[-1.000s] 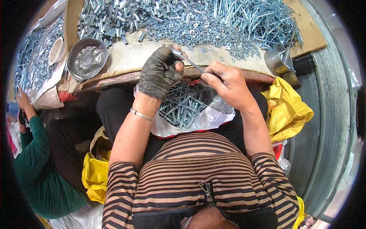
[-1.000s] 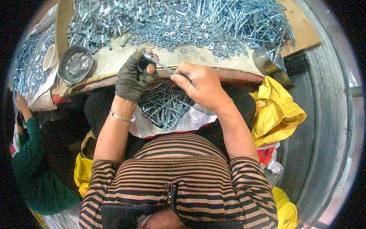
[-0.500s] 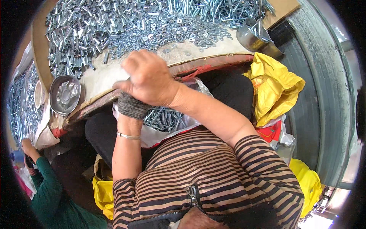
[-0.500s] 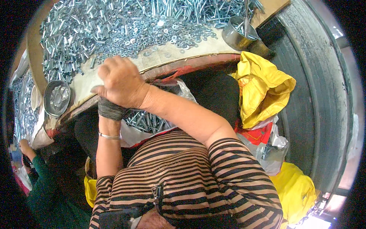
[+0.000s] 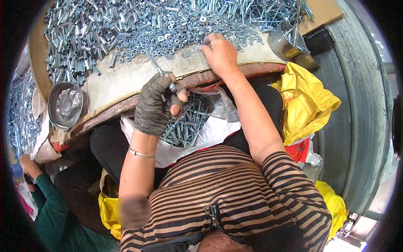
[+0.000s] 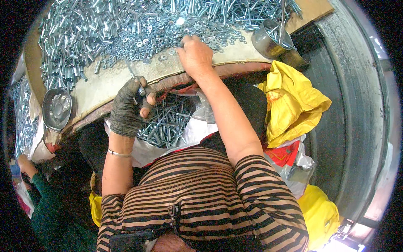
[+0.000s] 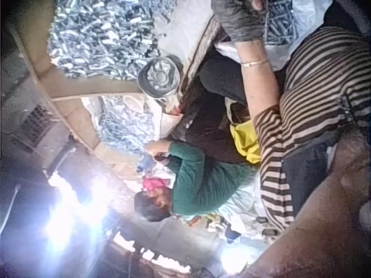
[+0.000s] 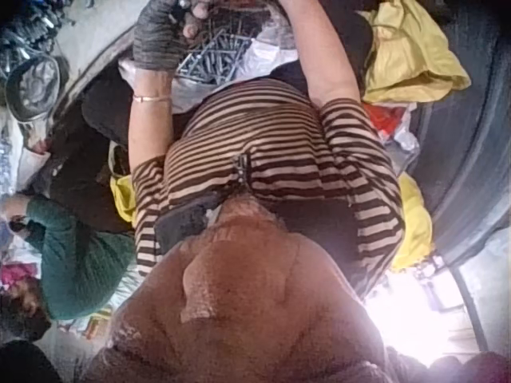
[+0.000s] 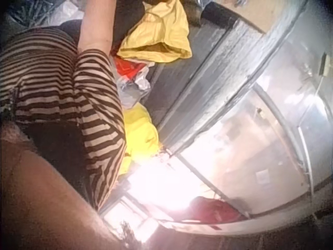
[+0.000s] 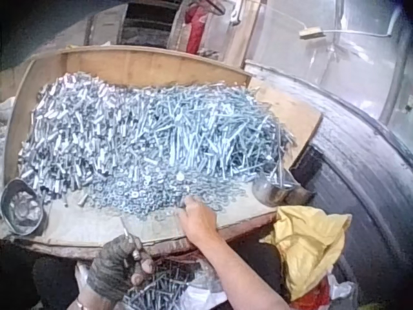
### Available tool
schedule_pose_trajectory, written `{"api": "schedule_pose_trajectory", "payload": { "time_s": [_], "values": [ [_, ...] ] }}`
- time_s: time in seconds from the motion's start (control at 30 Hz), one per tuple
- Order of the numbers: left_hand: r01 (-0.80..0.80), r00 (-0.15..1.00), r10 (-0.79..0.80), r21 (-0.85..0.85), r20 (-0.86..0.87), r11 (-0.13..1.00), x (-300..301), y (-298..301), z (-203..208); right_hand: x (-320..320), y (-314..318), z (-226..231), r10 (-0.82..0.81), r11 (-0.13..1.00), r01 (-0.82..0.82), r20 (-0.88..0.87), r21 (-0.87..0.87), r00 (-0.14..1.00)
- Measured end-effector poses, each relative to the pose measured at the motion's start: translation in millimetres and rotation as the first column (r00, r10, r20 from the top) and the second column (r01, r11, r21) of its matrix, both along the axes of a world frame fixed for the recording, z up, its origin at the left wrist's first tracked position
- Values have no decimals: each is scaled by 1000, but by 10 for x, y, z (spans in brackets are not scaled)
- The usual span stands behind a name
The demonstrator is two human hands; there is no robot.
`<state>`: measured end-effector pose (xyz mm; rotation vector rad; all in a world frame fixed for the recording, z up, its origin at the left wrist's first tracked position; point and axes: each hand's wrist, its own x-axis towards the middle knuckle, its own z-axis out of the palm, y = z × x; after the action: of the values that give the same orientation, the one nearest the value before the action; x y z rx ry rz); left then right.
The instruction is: Assembling nuts onto long metal bolts or screws by hand.
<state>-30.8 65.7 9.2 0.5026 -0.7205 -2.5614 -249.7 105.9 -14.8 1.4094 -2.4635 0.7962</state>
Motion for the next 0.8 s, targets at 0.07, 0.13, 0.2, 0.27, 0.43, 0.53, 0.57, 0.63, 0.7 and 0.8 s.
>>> {"api": "schedule_pose_trajectory", "payload": {
  "time_s": [0.07, 0.13, 0.2, 0.27, 0.43, 0.53, 0.57, 0.63, 0.7, 0.8],
  "values": [
    [-13, 996, 30, -185, 90, 983, 3, -46, 28, -30, -56, -37, -22, 998, 25, -52, 51, 998],
    [-21, 990, 55, -253, 126, 967, 12, -75, 65, -51, -95, -67, -42, 993, 52, -101, 101, 994],
    [-27, 984, 82, -319, 159, 947, 22, -115, 93, -115, -100, -40, -86, 988, 93, -60, 127, 994],
    [-5, 976, 85, -368, 200, 930, 36, -161, 103, -100, -85, -18, -61, 992, 67, -60, 103, 996],
    [-3, 963, 121, -439, 241, 898, 20, -227, 142, -93, -137, 48, -46, 964, 80, -141, 252, 989],
    [-59, 939, 259, -641, 224, 766, 16, -261, 35, -140, -24, 140, 49, 991, -50, 11, 125, 999],
    [-6, 931, 229, -617, 283, 787, 33, -277, 53, -189, 66, 188, 155, 986, -160, 81, 55, 984],
    [34, 930, 194, -597, 313, 802, 50, -295, 38, -124, 201, 266, 192, 971, -209, 145, 113, 971],
    [26, 927, 235, -675, 292, 738, 79, -267, 43, -19, 287, 274, 184, 945, -224, 180, 238, 966],
    [32, 941, 201, -662, 273, 749, 80, -237, -5, 87, 331, 297, 144, 914, -187, 145, 360, 979]
  ]
}}
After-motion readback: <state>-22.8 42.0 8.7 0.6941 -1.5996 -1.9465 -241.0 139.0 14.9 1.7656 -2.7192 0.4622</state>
